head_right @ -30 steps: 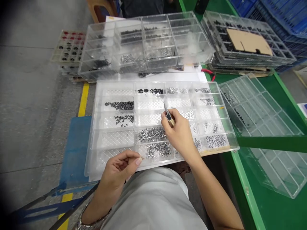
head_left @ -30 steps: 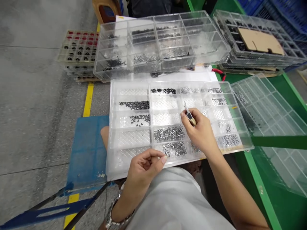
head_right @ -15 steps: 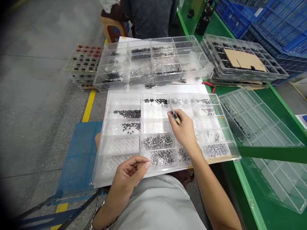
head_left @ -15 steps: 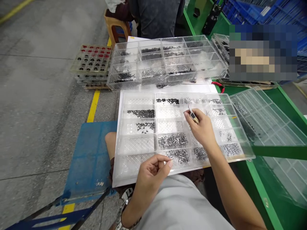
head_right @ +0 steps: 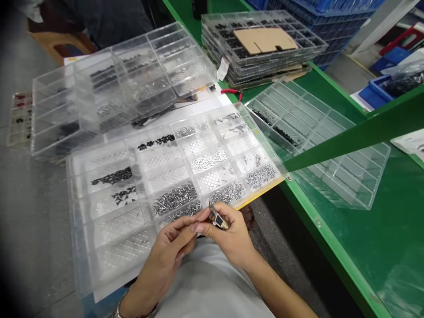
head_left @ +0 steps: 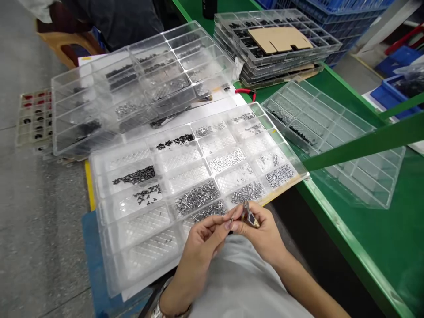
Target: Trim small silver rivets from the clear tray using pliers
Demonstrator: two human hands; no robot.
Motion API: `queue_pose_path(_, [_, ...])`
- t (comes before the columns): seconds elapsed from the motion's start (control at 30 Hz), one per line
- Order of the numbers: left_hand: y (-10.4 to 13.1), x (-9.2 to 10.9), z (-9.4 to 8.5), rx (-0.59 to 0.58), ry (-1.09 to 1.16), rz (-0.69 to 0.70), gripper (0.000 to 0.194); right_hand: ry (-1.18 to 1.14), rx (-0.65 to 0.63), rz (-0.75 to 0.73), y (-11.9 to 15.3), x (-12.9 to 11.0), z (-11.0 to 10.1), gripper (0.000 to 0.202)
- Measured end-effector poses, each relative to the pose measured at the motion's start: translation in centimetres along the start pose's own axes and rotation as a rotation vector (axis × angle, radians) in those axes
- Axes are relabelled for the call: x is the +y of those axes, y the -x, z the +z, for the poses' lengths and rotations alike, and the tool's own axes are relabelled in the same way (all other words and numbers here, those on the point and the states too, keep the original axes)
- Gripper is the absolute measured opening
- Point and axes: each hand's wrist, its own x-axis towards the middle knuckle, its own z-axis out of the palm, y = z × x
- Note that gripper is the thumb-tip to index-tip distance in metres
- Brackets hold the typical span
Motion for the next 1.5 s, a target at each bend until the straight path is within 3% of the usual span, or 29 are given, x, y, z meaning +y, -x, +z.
queue_pose_path(0.1, [-0.2,0.3,0.9,-0.006,0.050,-0.016,0.039,0.128,0.071,-0.072,-1.0,-0.7,-1.2,0.015])
queue_pose_path(0.23, [-0.1,0.4,0.9,0.063,0.169,-0.008,0.040,0.468,0.228,-0.286,-3.2,-2.1,-3.4,0.010])
queue_pose_path(0.33, [0.2,0.2,0.2,0.119,0.188,0.054,0.035,0.779,0.225,-0.356,-4.6,-3.0,-4.9,0.022])
queue_pose_path(0.43, [0.7,0.0,-0.6,0.201,0.172,0.136,0.032,0.918,0.215,-0.408,-4.9,-3.6,-5.6,0.024])
queue_pose_path(0.57, [1.5,-0.1,-1.2,0.357,0.107,0.277,0.030,1.225,0.048,-0.385,-3.9,-3.9,-5.6,0.007])
queue_pose_path(0.67, [1.8,-0.3,-1.7,0.440,0.092,0.375,0.028,1.535,-0.080,-0.330,-3.6,-4.0,-5.4,0.017])
queue_pose_path(0.83, [2.2,-1.0,-2.6,0.474,0.098,0.438,0.026,1.701,-0.169,-0.264,-4.4,-4.4,-5.1,0.022])
queue_pose_path(1.0, [2.5,-1.3,-3.0,0.460,0.140,0.438,0.026,1.746,-0.229,-0.221,-5.0,-4.8,-5.1,0.020])
queue_pose_path(1.2, [2.6,-1.3,-3.2,0.424,0.128,0.417,0.025,1.626,-0.250,-0.200,-4.8,-5.2,-6.2,0.010])
queue_pose_path(1.33, [2.8,-0.7,-2.9,0.377,0.163,0.414,0.030,1.372,-0.091,-0.219,-4.2,-5.6,-7.0,0.008])
queue_pose_path(1.5, [2.1,0.3,-0.9,0.151,0.329,0.374,0.047,1.035,0.075,-0.193,-3.8,-4.9,-7.8,0.022])
